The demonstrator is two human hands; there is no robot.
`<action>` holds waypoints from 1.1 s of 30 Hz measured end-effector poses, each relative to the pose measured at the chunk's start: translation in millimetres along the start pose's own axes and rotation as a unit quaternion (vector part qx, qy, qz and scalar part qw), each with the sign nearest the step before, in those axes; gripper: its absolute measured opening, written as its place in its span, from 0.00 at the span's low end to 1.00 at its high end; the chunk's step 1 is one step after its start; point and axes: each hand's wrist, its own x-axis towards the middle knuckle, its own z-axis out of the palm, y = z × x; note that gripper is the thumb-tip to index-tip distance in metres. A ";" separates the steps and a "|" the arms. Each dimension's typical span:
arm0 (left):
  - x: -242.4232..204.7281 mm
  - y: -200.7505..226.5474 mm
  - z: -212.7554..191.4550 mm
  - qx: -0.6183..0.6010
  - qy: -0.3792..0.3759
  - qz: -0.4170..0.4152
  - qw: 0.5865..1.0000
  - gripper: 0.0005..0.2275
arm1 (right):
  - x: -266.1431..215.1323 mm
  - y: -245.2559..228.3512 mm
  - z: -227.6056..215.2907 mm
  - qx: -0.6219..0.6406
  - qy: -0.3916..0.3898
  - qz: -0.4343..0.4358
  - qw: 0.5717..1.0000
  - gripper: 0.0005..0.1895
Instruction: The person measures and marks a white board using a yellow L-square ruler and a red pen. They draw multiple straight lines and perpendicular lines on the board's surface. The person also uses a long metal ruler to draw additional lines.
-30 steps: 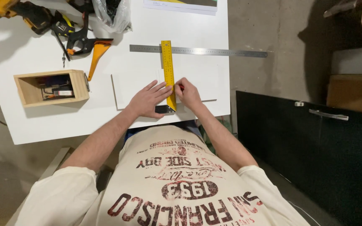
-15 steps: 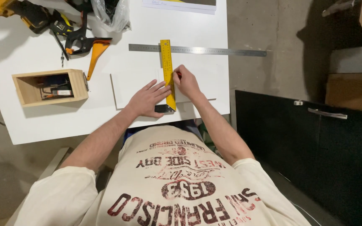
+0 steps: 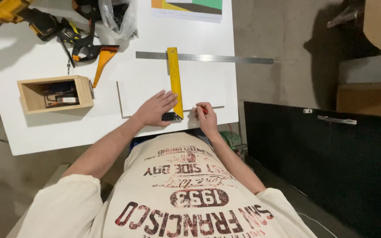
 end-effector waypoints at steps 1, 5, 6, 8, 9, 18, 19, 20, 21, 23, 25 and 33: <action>-7.9 6.0 6.2 0.005 0.003 0.004 1.000 0.46 | -5.7 0.8 -1.9 0.001 0.004 -0.006 1.000 0.07; -33.6 20.5 41.5 0.038 0.078 0.002 0.996 0.28 | -26.5 8.5 -8.4 0.034 -0.012 -0.011 0.999 0.10; -41.0 21.5 52.5 0.039 0.079 -0.017 0.996 0.27 | -31.3 11.8 -7.7 0.044 -0.012 -0.008 0.999 0.11; -49.0 31.1 15.8 -0.006 0.072 -0.060 0.996 0.26 | -35.9 3.3 -8.5 0.064 -0.007 -0.010 0.998 0.11; -53.5 36.6 -1.8 -0.054 0.063 -0.105 0.991 0.24 | -39.3 -0.4 -8.9 0.082 -0.004 -0.009 0.997 0.11; -85.3 75.3 -125.2 -0.284 0.066 -0.215 0.932 0.26 | -42.7 -54.4 -7.2 -0.038 0.066 -0.174 0.982 0.07; -83.0 74.0 -135.7 -0.280 0.068 -0.211 0.934 0.26 | -41.5 -71.7 -7.2 -0.036 0.069 -0.177 0.981 0.07; -82.3 75.4 -144.7 -0.290 0.060 -0.201 0.934 0.25 | -43.8 -87.4 -8.0 -0.100 0.088 -0.280 0.951 0.14; -81.6 76.1 -153.4 -0.301 0.053 -0.191 0.933 0.25 | -45.6 -103.0 -8.4 -0.162 0.107 -0.378 0.905 0.27; -77.5 69.6 -166.6 -0.341 0.058 -0.203 0.916 0.22 | -49.5 -124.6 -10.8 -0.201 0.091 -0.395 0.892 0.27; -72.9 64.6 -176.4 -0.386 0.061 -0.218 0.894 0.20 | -53.8 -121.3 -12.1 -0.242 0.070 -0.407 0.878 0.28; -21.1 9.9 -177.4 -0.380 0.036 -0.324 0.866 0.15 | -70.3 -85.8 9.5 -0.118 0.011 -0.072 0.990 0.08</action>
